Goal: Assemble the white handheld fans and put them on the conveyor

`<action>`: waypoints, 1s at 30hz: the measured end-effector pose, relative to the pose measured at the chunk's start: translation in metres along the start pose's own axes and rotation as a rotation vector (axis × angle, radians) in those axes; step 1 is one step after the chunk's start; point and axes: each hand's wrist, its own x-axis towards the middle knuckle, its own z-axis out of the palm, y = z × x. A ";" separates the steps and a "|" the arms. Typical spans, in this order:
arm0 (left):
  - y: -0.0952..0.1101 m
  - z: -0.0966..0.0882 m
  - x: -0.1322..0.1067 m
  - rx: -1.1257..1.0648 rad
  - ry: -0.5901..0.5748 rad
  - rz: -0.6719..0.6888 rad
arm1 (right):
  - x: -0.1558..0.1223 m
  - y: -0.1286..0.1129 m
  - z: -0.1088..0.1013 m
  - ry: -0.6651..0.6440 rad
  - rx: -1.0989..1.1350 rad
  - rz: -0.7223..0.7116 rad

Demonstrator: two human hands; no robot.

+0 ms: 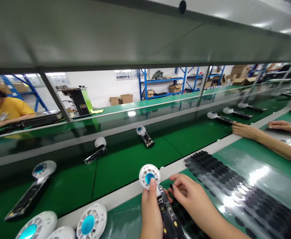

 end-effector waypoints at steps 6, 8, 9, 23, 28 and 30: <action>-0.001 0.002 0.000 -0.019 -0.008 -0.011 | 0.003 -0.002 -0.003 -0.022 0.298 0.116; -0.001 0.002 0.000 -0.023 -0.006 -0.021 | 0.003 -0.004 -0.008 -0.033 0.355 0.156; 0.000 0.003 -0.001 -0.026 -0.002 -0.026 | 0.003 -0.005 -0.009 -0.039 0.382 0.177; 0.006 0.003 -0.007 0.055 0.017 0.004 | -0.005 -0.017 -0.015 -0.125 0.419 0.242; 0.007 0.000 -0.007 0.180 0.036 0.084 | -0.006 -0.025 -0.016 -0.220 0.303 0.222; 0.006 0.000 -0.007 0.228 0.048 0.107 | -0.006 -0.031 -0.019 -0.282 0.178 0.172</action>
